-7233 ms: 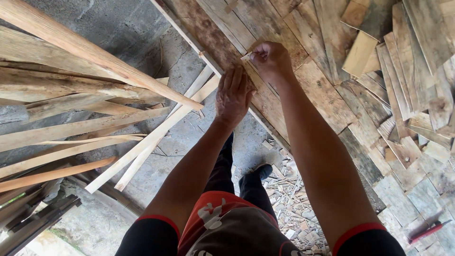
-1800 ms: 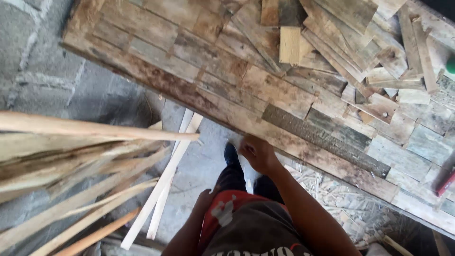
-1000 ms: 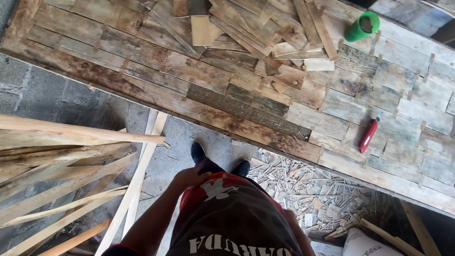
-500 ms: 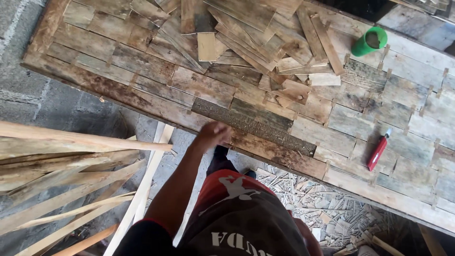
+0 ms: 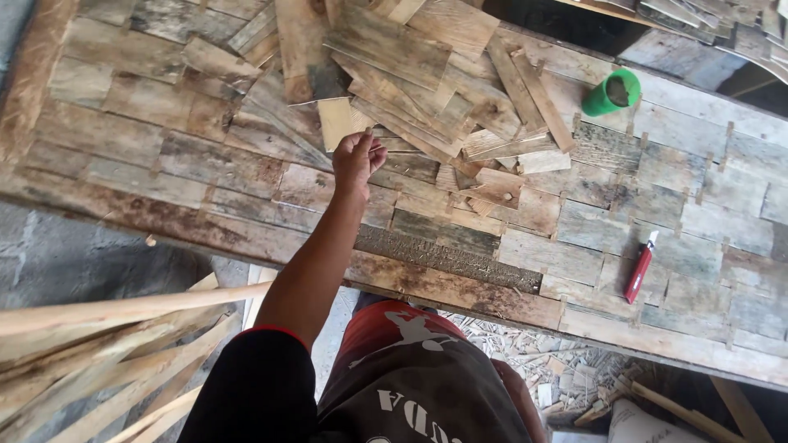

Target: Cutting small wood pieces with a utility knife and fitting them together on a surface.

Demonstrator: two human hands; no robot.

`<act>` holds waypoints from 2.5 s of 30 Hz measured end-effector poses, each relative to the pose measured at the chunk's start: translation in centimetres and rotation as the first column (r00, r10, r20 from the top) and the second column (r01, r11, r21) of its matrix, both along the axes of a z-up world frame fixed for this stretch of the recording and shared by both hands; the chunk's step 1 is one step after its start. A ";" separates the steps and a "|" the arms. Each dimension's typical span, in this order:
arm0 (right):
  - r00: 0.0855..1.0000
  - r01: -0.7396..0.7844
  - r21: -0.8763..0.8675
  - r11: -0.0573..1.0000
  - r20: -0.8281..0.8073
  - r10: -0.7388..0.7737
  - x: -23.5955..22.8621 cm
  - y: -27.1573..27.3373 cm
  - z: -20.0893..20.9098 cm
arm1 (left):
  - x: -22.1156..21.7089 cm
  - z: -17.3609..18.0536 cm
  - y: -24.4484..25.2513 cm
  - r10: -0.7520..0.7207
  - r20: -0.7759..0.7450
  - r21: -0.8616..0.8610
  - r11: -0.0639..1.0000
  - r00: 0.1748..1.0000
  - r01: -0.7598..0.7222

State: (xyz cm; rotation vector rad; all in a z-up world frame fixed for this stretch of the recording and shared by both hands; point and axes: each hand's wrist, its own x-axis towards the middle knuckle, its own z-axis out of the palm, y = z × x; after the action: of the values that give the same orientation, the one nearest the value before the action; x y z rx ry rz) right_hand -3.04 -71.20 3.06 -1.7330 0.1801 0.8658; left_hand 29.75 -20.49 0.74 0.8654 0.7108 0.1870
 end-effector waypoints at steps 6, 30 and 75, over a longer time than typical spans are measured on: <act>0.999 -0.010 -0.470 0.883 -0.035 -0.008 1.3 1.1 -3.7 | 4.3 0.4 -2.5 -0.185 -0.088 -0.101 0.979 0.979 0.176; 0.607 0.227 -0.632 0.741 0.687 0.400 51.3 13.0 1.9 | -24.4 2.2 -11.7 -0.124 -0.448 0.262 0.928 0.885 0.263; 0.442 0.233 -0.646 0.727 0.736 0.512 51.9 17.2 6.8 | -17.7 -7.2 -9.7 0.827 -0.540 0.764 0.560 0.158 -0.321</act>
State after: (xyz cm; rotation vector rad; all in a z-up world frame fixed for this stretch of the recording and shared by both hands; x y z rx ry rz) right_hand 48.86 -53.99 9.87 -2.7371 -0.4786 -0.2160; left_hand 12.09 -30.17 -6.45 1.1014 2.1670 0.7266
